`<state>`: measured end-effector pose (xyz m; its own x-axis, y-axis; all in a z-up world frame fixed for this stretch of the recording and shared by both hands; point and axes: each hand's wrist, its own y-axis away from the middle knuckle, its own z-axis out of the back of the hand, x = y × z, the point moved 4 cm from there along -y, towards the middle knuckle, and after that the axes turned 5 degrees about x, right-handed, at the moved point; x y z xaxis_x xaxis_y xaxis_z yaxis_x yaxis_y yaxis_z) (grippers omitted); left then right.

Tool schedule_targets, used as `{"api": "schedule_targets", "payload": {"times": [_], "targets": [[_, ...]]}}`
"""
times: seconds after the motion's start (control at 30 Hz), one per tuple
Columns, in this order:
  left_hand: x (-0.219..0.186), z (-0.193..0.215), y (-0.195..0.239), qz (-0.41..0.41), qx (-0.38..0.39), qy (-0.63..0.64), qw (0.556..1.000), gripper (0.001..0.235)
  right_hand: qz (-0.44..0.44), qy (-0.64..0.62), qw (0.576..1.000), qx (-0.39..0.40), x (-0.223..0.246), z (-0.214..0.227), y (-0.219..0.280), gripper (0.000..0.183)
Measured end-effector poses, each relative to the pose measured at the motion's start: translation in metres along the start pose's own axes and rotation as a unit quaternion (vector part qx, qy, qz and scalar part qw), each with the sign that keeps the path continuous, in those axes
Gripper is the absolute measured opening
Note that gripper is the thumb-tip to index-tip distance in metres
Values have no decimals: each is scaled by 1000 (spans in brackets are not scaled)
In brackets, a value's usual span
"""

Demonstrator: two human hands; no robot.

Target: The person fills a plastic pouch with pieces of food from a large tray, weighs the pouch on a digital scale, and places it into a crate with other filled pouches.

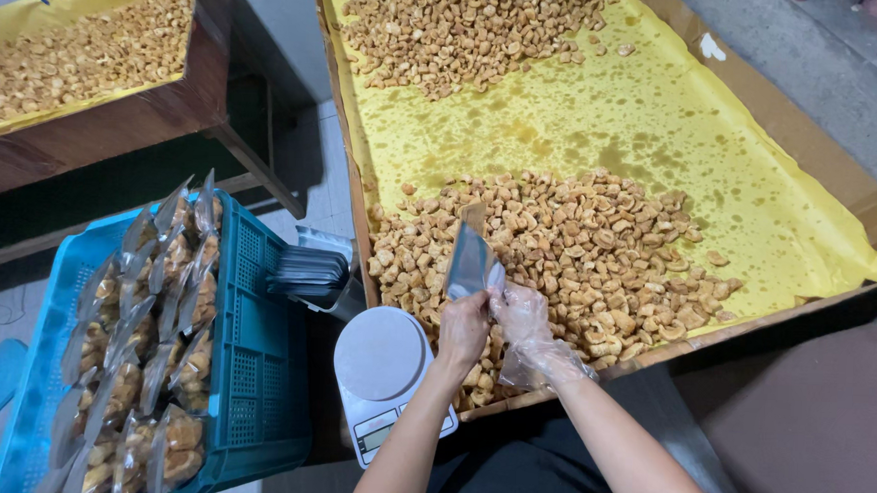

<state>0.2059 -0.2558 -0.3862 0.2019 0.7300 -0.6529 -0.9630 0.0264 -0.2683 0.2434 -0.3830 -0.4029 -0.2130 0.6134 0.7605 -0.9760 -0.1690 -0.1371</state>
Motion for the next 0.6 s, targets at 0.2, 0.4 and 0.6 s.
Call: {"api": "schedule_targets", "payload": {"times": [0.2,0.4,0.6], "targets": [[-17,13,-8,-11,67,-16,998,44,-169,-73,980,72,-2,9,-6,27],[-27,34,-6,52,80,-54,994,75,-95,-89,991,-19,15,18,-19,33],[-26,43,3,31,41,-135,990,86,-66,-51,996,16,32,12,-7,28]]}}
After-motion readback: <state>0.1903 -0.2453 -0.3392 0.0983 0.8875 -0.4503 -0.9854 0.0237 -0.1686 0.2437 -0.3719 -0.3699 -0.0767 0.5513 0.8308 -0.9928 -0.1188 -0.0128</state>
